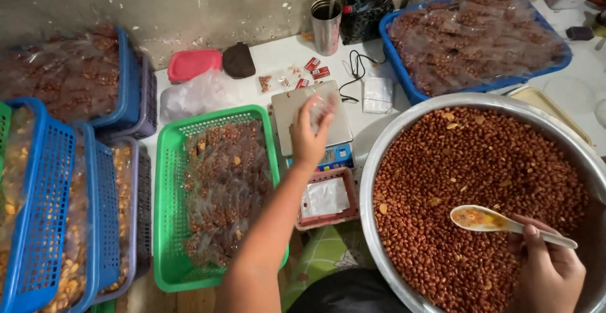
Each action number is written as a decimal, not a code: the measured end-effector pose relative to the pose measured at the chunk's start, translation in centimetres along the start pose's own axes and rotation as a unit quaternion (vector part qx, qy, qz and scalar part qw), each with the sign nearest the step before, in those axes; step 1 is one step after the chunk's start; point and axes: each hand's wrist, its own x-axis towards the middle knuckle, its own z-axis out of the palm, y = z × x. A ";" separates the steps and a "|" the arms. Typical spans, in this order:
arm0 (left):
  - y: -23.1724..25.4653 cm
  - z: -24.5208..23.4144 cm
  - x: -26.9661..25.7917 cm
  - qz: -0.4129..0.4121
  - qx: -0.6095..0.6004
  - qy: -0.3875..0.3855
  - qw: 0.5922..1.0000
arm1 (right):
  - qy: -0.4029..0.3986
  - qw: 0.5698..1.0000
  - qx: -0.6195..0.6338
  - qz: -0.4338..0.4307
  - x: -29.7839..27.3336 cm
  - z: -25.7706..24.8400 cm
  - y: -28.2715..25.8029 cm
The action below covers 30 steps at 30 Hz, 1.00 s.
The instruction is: Scooping roasted peanuts from a large bowl into small plastic bags using a spoon for packaging.
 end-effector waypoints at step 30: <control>9.3 1.6 -8.0 -0.343 -0.531 -0.280 0.722 | -0.002 0.999 0.019 0.034 0.1 -2.2 2.1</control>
